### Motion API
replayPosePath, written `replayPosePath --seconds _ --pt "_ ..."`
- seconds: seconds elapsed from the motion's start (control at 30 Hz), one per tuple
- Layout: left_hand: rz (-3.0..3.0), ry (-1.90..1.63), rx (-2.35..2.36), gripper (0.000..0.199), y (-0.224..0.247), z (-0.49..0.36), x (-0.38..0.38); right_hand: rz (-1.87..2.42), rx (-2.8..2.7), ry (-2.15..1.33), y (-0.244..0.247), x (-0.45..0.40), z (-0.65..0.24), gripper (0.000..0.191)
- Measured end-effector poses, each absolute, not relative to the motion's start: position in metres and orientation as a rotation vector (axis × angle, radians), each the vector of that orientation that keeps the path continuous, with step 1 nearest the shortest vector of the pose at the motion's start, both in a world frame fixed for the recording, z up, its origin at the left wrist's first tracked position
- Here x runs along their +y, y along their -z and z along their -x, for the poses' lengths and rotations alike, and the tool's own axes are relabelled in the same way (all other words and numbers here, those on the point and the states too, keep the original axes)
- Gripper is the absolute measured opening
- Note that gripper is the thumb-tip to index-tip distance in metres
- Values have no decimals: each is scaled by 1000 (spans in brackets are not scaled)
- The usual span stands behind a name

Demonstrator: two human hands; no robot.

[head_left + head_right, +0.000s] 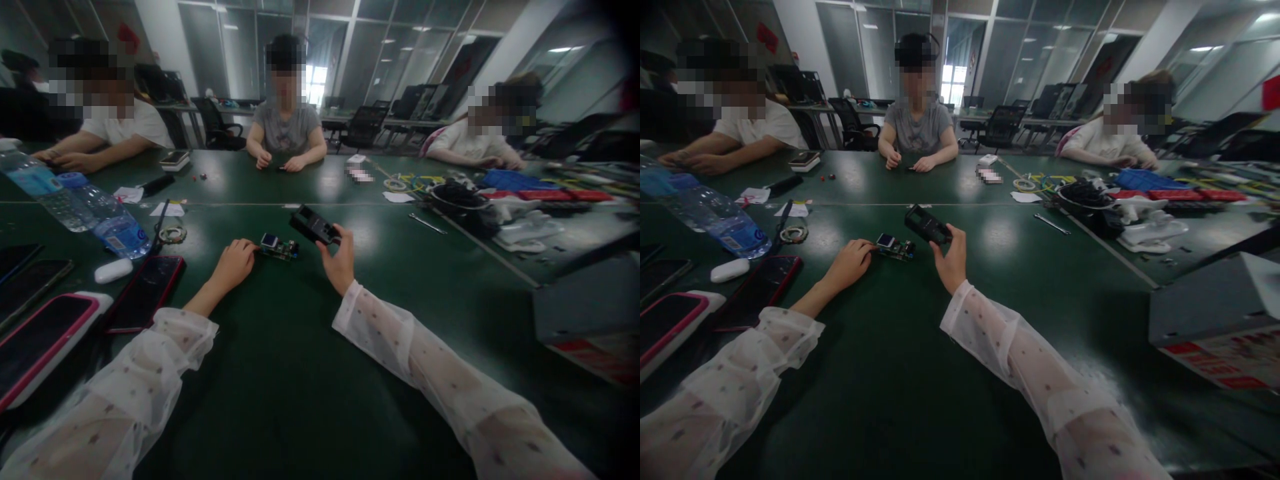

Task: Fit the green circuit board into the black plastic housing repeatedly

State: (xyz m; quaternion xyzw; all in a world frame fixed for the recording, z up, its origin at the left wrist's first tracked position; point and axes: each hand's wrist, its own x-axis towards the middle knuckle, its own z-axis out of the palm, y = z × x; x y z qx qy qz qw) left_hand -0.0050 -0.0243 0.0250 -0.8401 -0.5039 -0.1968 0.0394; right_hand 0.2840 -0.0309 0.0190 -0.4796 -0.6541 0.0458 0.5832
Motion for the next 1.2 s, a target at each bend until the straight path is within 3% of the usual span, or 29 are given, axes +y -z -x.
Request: replayPosePath --seconds 0.57,1.2 --pt "2556 592 -1537 30 -21 6 -22 1033 -1712 -370 -18 -31 -248 50" --pt "2559 559 -1557 31 -22 5 -22 970 -1832 -300 -24 -39 -244 49"
